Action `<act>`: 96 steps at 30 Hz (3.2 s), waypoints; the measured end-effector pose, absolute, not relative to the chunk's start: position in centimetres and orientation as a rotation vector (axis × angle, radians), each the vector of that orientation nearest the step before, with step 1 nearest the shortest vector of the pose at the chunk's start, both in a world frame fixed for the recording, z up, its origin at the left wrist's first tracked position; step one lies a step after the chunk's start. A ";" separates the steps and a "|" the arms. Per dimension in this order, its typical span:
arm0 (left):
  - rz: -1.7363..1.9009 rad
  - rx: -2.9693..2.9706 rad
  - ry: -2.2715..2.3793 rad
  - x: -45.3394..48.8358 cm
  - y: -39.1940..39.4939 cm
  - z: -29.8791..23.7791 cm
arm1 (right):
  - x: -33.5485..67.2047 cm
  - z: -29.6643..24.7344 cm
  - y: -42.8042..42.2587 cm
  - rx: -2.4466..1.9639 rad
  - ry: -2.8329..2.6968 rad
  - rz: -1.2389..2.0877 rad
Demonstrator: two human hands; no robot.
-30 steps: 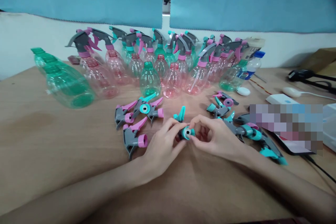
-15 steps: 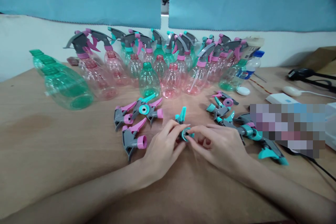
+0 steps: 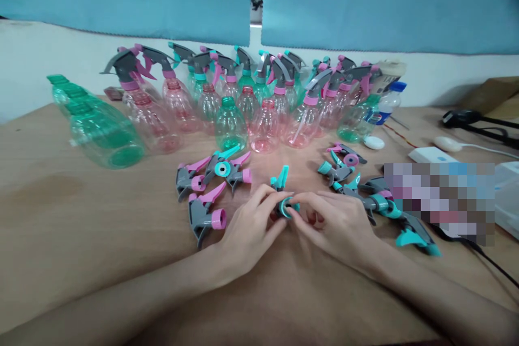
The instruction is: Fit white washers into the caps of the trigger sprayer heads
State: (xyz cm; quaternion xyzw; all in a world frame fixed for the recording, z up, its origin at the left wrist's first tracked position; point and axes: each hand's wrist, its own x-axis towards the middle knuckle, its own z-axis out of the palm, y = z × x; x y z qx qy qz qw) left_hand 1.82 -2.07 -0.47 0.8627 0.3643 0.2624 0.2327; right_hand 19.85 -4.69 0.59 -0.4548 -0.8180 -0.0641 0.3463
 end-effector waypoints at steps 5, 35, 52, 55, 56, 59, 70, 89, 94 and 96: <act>0.720 2.367 1.005 1.8 -2.1 -0.5 | 19.8 0.7 -4.8 -1.192 -2.115 -0.159; 0.730 2.399 1.016 1.7 -2.4 -0.4 | 19.8 -0.5 -4.5 -1.162 -2.102 0.283; 0.683 2.929 1.358 -7.7 -0.8 6.7 | 19.7 -1.4 -4.7 -1.161 -1.921 0.716; 0.404 3.066 1.232 -8.7 0.5 6.6 | 19.7 -1.6 -4.4 -1.192 -1.927 0.741; 0.335 3.086 1.205 -8.7 0.8 6.3 | 19.7 -1.6 -4.4 -1.197 -1.933 0.746; 0.210 3.118 1.149 -8.4 1.4 5.2 | 19.7 -1.4 -4.2 -1.206 -1.954 0.745; 0.232 2.971 1.047 -2.3 1.2 6.3 | 19.3 -0.8 -4.3 -1.142 -2.107 0.522; 0.250 3.023 0.745 16.8 8.7 3.3 | 19.4 -1.9 -2.5 -1.034 -2.151 0.308; 0.221 3.099 0.782 21.2 9.7 2.4 | 19.4 -1.9 -2.4 -1.070 -2.180 0.307; 0.206 3.118 0.821 22.5 9.8 1.8 | 19.4 -2.0 -2.4 -1.069 -2.172 0.300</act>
